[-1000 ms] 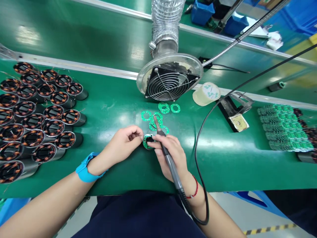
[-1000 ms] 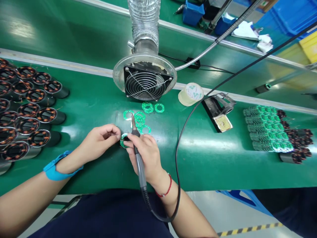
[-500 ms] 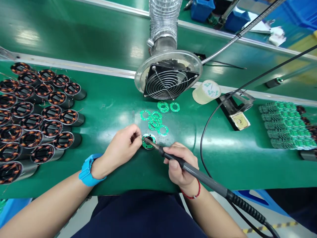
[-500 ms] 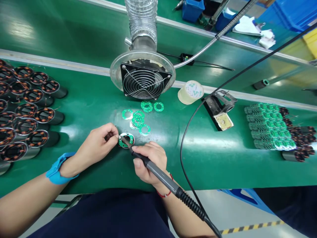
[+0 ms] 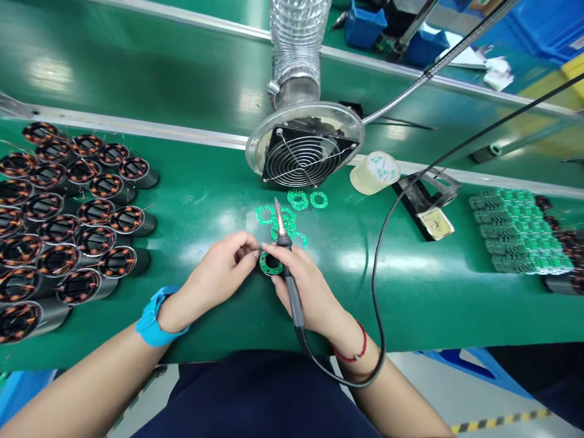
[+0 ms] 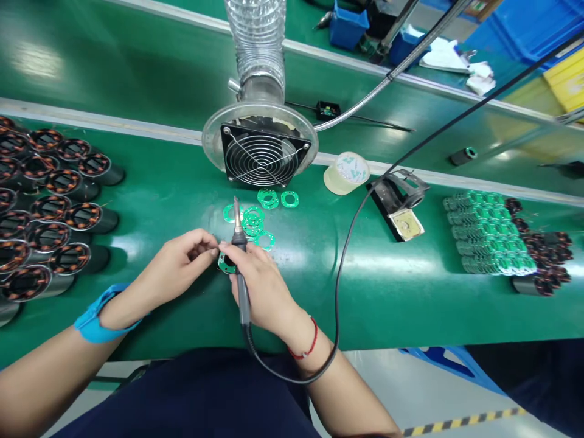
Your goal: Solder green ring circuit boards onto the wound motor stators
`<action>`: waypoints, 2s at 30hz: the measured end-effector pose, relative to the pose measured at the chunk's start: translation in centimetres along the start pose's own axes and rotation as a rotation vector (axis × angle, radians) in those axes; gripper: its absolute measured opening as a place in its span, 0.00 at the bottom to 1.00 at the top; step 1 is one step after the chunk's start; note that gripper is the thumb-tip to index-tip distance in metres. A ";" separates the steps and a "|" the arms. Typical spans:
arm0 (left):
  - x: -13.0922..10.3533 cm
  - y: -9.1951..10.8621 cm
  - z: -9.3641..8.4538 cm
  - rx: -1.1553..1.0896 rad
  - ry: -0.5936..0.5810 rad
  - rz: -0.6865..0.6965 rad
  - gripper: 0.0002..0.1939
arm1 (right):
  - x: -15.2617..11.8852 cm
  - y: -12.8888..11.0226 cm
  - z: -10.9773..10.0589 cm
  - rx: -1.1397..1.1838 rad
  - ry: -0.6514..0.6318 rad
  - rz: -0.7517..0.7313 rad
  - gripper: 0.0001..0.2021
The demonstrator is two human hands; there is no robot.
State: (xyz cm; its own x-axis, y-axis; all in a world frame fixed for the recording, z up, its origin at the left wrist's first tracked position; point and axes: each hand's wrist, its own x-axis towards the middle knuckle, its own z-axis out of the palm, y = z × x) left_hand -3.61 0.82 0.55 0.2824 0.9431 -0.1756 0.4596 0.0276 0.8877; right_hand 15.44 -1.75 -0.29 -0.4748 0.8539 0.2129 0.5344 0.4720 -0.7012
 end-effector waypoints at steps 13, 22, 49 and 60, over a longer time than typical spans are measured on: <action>0.6 -0.1 0.4 -0.258 -0.099 -0.112 0.09 | -0.3 1.1 0.8 -0.161 0.195 -0.110 0.24; 0.6 -0.5 0.9 -0.219 -0.001 -0.051 0.06 | -0.1 0.2 -0.1 0.059 0.325 -0.131 0.17; 0.4 0.0 1.0 -0.059 -0.013 -0.041 0.05 | -0.6 0.1 -1.2 0.085 0.115 0.023 0.22; 0.0 0.0 1.3 -0.146 -0.172 -0.142 0.09 | -0.5 1.1 -1.1 0.285 0.013 0.115 0.24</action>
State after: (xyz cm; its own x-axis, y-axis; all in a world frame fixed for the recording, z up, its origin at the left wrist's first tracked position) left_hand -2.53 0.42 0.05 0.3685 0.8567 -0.3610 0.3817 0.2147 0.8990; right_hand 17.08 -1.44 -0.40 -0.4123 0.9019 0.1288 0.3652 0.2931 -0.8836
